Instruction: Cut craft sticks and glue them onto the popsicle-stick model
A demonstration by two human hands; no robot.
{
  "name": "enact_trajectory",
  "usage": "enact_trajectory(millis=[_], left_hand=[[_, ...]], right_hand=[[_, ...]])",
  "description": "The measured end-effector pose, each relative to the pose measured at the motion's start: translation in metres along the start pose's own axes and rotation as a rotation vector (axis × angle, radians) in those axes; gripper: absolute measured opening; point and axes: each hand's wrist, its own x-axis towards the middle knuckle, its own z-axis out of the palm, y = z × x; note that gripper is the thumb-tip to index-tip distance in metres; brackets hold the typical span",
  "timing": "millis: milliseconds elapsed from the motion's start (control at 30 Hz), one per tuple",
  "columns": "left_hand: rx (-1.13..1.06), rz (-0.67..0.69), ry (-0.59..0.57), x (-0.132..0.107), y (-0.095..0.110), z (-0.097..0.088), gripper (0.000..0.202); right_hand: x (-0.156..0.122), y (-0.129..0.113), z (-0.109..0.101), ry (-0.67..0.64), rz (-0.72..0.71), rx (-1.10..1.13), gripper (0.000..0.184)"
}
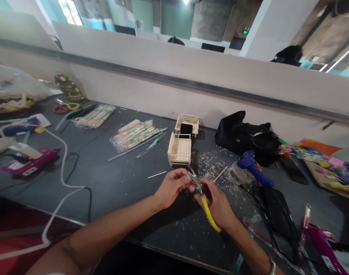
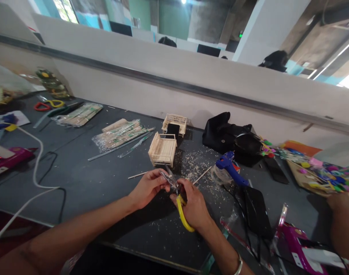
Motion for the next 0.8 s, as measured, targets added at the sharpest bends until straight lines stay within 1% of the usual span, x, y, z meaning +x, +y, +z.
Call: enact_trajectory(millis=[100,167,267,333,400,600,800], left_hand=[[0.047,0.022,-0.015,-0.0017,0.0013,0.0003,0.040],[0.108,0.071,-0.039,-0.0032,0.0025,0.0000,0.038],[0.273,0.151,-0.082,-0.0058,0.0037,-0.0018,0.039],[0.393,0.167,-0.087,-0.0072,0.0037,-0.0033,0.039],[0.464,0.170,-0.085,-0.0084,0.0031,-0.0042,0.038],[0.478,0.218,-0.103,-0.0102,0.0028,-0.0026,0.028],[0.554,0.202,-0.027,-0.0088,0.0076,-0.0023,0.019]], right_hand=[[-0.0001,-0.0002,0.0017,-0.002,-0.027,0.010,0.031],[-0.0001,-0.0004,0.0018,-0.002,-0.043,0.008,0.028],[-0.0005,-0.0010,0.0005,-0.017,-0.041,0.006,0.026],[-0.0009,-0.0019,-0.0005,-0.020,-0.041,-0.003,0.026],[-0.0012,-0.0031,-0.0009,-0.016,-0.052,-0.016,0.025],[-0.0017,-0.0053,-0.0022,-0.060,-0.050,-0.018,0.025],[-0.0014,-0.0032,-0.0038,-0.047,-0.069,-0.093,0.023]])
